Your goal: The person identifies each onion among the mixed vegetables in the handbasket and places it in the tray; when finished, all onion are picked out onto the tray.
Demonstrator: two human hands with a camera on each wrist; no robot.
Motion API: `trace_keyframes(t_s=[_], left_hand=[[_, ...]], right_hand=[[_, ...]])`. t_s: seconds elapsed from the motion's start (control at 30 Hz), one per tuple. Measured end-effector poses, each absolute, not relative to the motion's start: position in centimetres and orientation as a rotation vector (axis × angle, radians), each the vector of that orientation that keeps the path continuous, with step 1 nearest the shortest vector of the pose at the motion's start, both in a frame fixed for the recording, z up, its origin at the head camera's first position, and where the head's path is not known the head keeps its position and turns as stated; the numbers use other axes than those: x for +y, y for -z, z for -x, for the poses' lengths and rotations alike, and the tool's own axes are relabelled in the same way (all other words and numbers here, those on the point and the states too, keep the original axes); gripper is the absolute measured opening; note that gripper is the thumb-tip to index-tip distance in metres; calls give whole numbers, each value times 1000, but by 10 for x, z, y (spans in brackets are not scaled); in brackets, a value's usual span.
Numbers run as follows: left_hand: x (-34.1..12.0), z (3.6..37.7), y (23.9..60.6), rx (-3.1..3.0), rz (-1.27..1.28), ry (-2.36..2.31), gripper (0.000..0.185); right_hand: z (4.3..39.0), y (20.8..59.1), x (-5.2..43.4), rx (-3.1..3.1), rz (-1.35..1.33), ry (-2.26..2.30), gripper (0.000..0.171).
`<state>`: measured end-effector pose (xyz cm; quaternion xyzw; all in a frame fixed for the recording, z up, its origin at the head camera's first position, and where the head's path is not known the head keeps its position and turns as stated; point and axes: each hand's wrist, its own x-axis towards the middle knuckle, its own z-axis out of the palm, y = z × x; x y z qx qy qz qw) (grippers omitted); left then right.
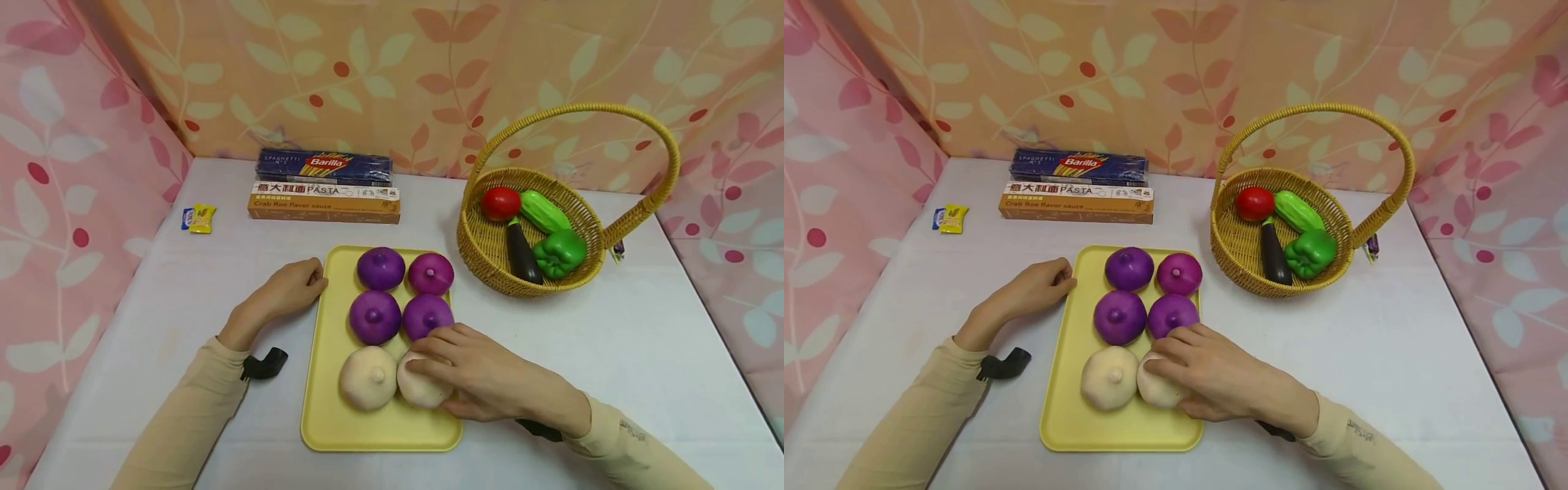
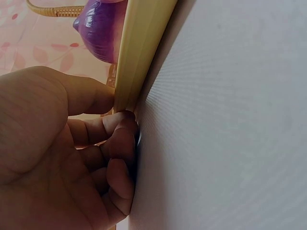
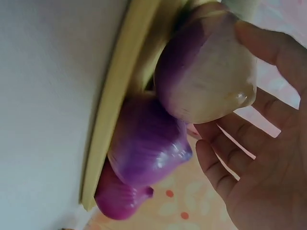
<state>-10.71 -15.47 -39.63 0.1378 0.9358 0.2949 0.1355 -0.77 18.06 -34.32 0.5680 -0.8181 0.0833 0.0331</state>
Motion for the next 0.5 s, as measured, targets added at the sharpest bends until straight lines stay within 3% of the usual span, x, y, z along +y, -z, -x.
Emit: trace_keyframes(t_s=[0.5], left_hand=[[-155,107,398,2710,-405,-857,13]], right_hand=[[5,349,177,-2560,-1780,-161,74]])
